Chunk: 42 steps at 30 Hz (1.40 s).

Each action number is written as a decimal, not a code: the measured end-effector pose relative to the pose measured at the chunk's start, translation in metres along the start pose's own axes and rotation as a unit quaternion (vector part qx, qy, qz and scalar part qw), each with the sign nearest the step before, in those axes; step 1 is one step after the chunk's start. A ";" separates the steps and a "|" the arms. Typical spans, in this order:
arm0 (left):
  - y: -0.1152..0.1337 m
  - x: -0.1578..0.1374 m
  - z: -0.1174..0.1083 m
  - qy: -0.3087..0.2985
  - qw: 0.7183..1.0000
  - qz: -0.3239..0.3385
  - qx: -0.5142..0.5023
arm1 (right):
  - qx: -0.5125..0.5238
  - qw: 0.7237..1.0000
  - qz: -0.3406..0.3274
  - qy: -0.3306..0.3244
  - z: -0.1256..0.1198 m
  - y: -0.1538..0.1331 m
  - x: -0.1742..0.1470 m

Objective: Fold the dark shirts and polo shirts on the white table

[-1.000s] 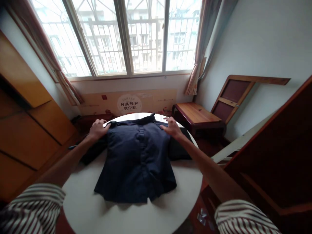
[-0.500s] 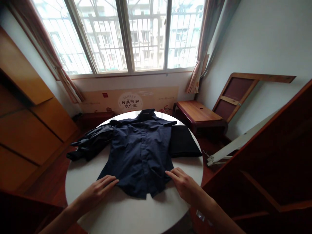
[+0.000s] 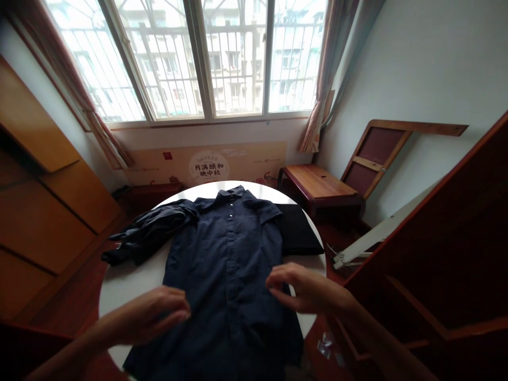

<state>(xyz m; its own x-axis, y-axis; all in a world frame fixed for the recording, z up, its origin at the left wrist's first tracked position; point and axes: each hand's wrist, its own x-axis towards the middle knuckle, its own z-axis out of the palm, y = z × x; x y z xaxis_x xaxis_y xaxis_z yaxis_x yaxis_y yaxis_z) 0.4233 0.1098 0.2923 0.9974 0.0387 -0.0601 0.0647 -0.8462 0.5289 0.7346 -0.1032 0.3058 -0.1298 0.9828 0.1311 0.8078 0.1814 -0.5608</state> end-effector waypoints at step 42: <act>-0.202 0.271 -0.015 0.197 0.915 -0.301 0.183 | -0.269 0.891 0.362 0.061 -0.041 0.185 0.167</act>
<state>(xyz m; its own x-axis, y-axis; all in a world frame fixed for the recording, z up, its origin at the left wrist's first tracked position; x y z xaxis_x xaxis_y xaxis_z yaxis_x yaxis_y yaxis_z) 0.6811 0.2995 0.1820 0.7227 0.6838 0.1003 0.6632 -0.7270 0.1777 0.8857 0.0931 0.2570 0.5730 0.8196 0.0000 0.8178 -0.5717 -0.0661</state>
